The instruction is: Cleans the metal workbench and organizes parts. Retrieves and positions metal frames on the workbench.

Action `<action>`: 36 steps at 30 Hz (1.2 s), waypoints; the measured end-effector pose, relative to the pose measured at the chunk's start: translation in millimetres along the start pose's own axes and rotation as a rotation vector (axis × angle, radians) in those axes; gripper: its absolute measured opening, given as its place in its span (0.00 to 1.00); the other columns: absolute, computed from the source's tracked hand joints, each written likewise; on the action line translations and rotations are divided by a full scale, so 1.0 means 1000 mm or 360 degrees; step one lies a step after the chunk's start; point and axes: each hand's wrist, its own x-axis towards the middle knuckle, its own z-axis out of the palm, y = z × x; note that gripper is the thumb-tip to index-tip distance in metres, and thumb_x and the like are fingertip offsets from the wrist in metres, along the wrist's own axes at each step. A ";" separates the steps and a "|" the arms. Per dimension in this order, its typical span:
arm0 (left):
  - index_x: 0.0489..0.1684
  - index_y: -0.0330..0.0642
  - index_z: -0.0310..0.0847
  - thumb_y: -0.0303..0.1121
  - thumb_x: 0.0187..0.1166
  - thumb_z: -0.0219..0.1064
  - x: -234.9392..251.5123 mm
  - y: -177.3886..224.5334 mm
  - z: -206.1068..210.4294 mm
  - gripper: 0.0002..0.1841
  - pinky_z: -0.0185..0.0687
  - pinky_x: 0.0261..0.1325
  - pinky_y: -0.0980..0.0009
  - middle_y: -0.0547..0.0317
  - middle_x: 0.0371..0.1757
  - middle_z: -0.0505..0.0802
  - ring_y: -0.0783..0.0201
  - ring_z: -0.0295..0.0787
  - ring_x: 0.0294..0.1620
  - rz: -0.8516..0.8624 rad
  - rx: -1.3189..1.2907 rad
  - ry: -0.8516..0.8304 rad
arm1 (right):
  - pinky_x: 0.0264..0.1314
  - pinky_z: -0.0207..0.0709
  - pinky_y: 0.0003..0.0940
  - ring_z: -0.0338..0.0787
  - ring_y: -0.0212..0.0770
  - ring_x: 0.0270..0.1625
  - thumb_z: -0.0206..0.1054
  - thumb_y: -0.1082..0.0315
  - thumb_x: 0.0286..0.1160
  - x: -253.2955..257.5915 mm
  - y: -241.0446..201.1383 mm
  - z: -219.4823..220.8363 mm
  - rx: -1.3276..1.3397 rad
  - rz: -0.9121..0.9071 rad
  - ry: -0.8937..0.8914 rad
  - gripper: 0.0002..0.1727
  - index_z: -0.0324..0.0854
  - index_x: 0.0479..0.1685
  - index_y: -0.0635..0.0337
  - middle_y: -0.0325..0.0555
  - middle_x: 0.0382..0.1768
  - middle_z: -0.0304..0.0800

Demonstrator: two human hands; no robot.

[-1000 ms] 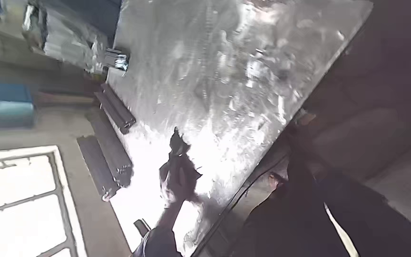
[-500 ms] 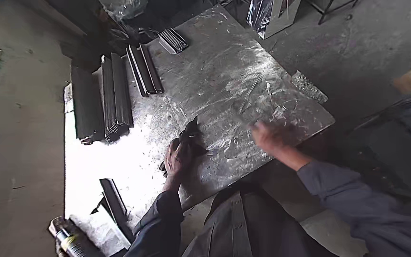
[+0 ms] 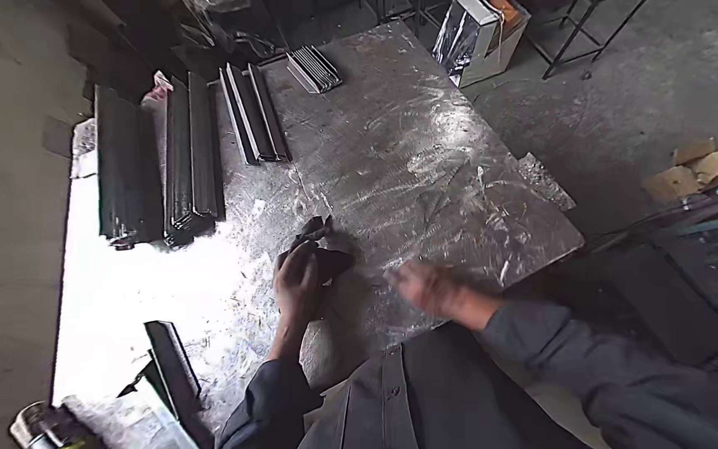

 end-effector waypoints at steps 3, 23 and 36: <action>0.63 0.27 0.85 0.35 0.81 0.64 0.004 0.009 -0.032 0.21 0.78 0.76 0.66 0.41 0.63 0.91 0.62 0.87 0.68 -0.0147 -0.0272 0.0286 | 0.49 0.86 0.58 0.93 0.60 0.48 0.62 0.68 0.80 0.037 0.065 -0.004 -0.0040 0.0342 -0.0193 0.15 0.85 0.61 0.59 0.61 0.44 0.91; 0.69 0.24 0.78 0.27 0.84 0.66 -0.072 0.060 -0.155 0.19 0.83 0.76 0.52 0.41 0.66 0.91 0.50 0.89 0.68 -0.0342 -0.0310 0.1160 | 0.50 0.76 0.81 0.84 0.81 0.59 0.60 0.59 0.83 0.099 0.261 -0.028 -0.0576 0.0913 -0.0202 0.24 0.79 0.71 0.63 0.79 0.66 0.78; 0.70 0.34 0.79 0.28 0.85 0.65 -0.033 0.079 -0.158 0.17 0.87 0.74 0.59 0.56 0.64 0.93 0.59 0.91 0.67 -0.0159 -0.0554 0.1109 | 0.49 0.87 0.48 0.92 0.56 0.50 0.53 0.70 0.86 0.091 -0.151 0.079 0.0487 -0.1378 -0.0750 0.17 0.87 0.58 0.64 0.57 0.47 0.91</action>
